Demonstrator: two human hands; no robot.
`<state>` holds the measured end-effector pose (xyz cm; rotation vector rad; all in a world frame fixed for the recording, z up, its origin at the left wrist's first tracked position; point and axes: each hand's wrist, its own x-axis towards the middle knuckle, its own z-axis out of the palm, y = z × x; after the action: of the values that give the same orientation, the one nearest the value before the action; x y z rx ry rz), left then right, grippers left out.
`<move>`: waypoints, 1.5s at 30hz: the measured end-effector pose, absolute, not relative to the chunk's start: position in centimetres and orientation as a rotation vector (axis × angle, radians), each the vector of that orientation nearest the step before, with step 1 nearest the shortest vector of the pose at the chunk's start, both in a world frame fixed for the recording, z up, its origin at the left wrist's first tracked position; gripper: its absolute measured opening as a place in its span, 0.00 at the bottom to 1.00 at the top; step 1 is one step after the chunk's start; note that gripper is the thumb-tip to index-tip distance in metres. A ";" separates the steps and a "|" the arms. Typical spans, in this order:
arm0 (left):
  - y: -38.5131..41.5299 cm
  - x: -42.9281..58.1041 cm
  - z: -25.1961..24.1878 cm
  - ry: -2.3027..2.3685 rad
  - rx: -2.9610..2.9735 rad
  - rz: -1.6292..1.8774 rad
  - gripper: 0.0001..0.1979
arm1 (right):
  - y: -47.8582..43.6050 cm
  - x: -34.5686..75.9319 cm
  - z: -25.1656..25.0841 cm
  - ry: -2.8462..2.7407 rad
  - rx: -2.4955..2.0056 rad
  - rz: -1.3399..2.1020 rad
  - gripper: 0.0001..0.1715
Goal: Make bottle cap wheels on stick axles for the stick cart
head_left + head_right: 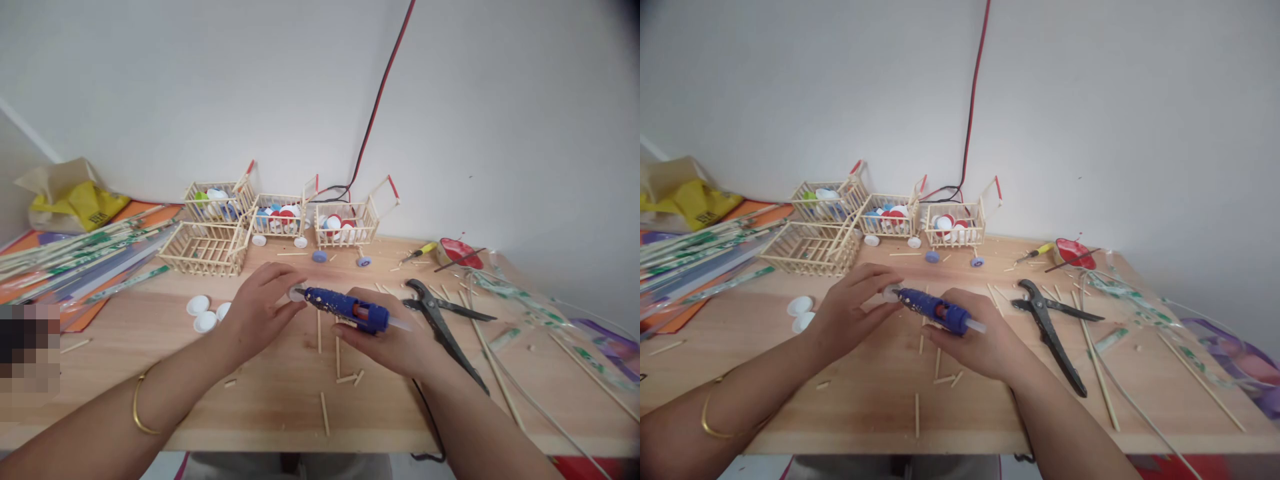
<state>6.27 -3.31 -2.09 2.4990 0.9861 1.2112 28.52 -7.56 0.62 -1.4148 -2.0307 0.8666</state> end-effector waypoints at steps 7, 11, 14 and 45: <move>-3.4 5.9 -1.1 1.054 2.298 1.170 0.13 | -7.8 28.7 0.9 -1.981 -1.461 0.909 0.15; -2.9 5.6 -1.2 0.881 2.374 1.179 0.13 | -7.8 28.8 1.2 -1.991 -1.436 0.924 0.15; -2.7 5.3 -1.4 0.816 2.331 1.094 0.14 | -7.8 28.8 1.2 -2.005 -1.408 0.940 0.16; -2.2 4.9 -1.0 0.844 1.833 0.972 0.14 | -7.6 27.8 -0.7 -1.894 -1.348 1.092 0.12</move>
<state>4.89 -2.18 -1.01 1.8326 0.8437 0.9719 27.82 -7.56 -0.67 -1.3477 -1.8938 1.0920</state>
